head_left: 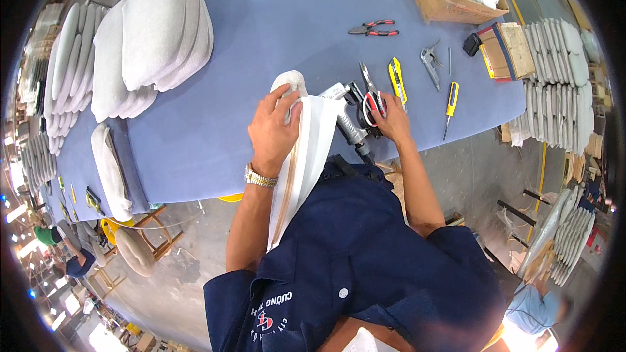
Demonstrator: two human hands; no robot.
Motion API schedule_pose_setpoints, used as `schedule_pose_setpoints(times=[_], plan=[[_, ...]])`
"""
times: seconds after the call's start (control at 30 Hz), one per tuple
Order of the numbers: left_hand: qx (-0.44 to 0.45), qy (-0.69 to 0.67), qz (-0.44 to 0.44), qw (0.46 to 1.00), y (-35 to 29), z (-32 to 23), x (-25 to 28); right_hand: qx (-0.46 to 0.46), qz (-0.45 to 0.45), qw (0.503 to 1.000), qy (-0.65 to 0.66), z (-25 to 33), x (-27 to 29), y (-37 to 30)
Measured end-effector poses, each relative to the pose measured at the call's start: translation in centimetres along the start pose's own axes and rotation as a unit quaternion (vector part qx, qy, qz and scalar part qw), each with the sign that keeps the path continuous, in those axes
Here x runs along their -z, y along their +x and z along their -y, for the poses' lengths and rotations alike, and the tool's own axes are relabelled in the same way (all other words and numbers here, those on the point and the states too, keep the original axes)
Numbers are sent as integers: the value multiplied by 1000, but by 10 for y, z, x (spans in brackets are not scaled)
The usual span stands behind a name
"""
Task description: The person assembles white cushion covers by folding fabric over foam inserts, trimming excess fabric with scissors and a utility knife, and securing edges with a staple gun. The person repeatedly handles individual cushions, trims, staples, and stacks them on a workbench.
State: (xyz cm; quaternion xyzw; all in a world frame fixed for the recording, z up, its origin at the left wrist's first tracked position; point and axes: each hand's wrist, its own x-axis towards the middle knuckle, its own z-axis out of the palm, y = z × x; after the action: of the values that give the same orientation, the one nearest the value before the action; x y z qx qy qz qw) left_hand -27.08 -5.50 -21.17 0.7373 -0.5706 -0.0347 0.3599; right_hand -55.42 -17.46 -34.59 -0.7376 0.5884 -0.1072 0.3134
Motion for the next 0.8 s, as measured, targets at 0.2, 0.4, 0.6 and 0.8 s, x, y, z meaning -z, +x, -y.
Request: schedule_pose_setpoints(times=[0.2, 0.4, 0.6, 0.8], plan=[[86, -143, -56, 984, -2, 7, -9, -38, -49, 998, 12, -2, -5, 0], [106, -150, -53, 982, -4, 12, -10, -84, -18, 888, 452, 38, 38, -6], [24, -94, -33, 995, 1, 13, -5, 37, 157, 804, 572, 124, 87, -41], [4, -31, 23, 999, 6, 6, 7, 45, 348, 789, 505, 158, 66, -82]])
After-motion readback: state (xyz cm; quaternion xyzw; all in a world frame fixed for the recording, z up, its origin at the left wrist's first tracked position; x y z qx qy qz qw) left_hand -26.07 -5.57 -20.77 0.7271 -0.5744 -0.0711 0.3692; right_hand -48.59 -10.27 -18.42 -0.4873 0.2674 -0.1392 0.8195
